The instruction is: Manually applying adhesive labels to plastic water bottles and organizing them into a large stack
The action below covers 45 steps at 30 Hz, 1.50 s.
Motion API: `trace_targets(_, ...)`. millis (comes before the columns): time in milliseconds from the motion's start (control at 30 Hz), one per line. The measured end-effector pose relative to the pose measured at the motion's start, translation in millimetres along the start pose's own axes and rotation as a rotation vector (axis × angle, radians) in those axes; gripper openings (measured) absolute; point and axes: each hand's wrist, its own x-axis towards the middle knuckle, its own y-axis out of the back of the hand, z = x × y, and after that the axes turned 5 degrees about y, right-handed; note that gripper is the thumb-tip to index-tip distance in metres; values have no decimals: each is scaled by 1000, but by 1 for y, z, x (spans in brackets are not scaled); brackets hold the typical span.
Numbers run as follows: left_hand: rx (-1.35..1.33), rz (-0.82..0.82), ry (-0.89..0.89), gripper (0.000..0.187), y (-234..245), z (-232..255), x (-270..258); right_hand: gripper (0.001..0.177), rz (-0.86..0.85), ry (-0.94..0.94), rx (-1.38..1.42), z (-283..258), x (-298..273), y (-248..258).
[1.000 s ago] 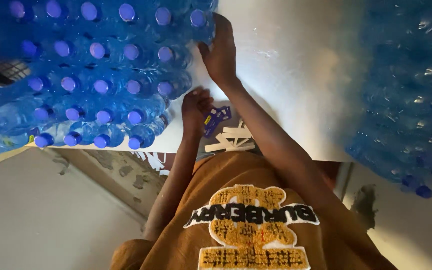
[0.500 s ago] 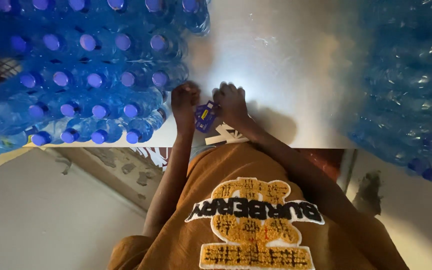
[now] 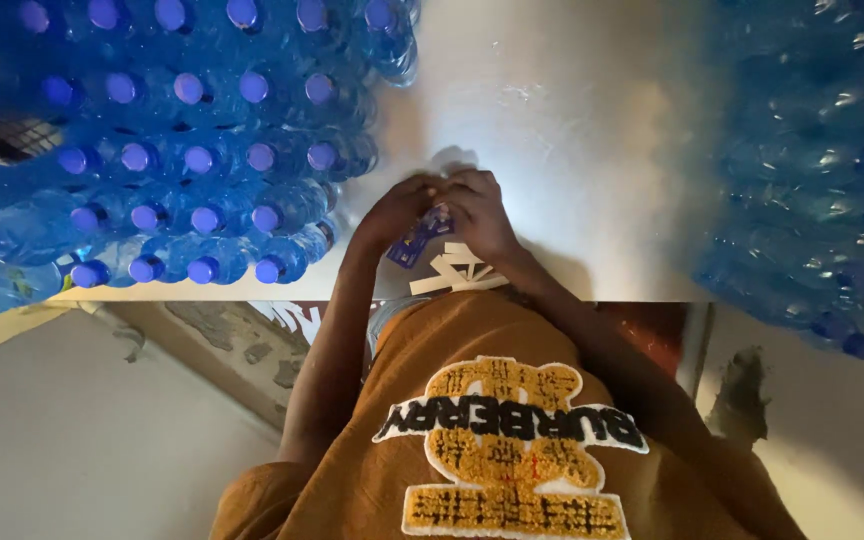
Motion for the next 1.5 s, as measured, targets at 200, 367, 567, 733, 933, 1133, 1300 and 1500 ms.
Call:
trace_targets(200, -505, 65, -197, 29, -21, -3, 26, 32, 208, -370, 319, -9, -8, 30)
trace_targets(367, -334, 225, -323, 25, -46, 46, 3, 16, 348, -527, 464, -17, -7, 37)
trace_targets(567, 91, 196, -467, 27, -81, 94, -41, 8, 309, -523, 540, -32, 11, 43)
trace_targets(733, -100, 267, -395, 23, -90, 96, -35, 7, 349, -570, 553, -19, -5, 44)
trace_targets(933, -355, 272, -382, 16, -98, 74, -9, 16, 629, -611, 683, 0, -19, 89)
trace_targets(1133, 846, 163, -260, 14, -99, 48, -6, 4, 729, -519, 439, -6, -31, 168)
trace_targets(1300, 422, 126, -580, 34, -142, 124, -35, 11, 514, -500, 367, 9, -59, 148)
trace_targets(1500, 321, -28, -465, 15, -147, 115, -7, 21, 585, -473, 536, -33, -30, 142)
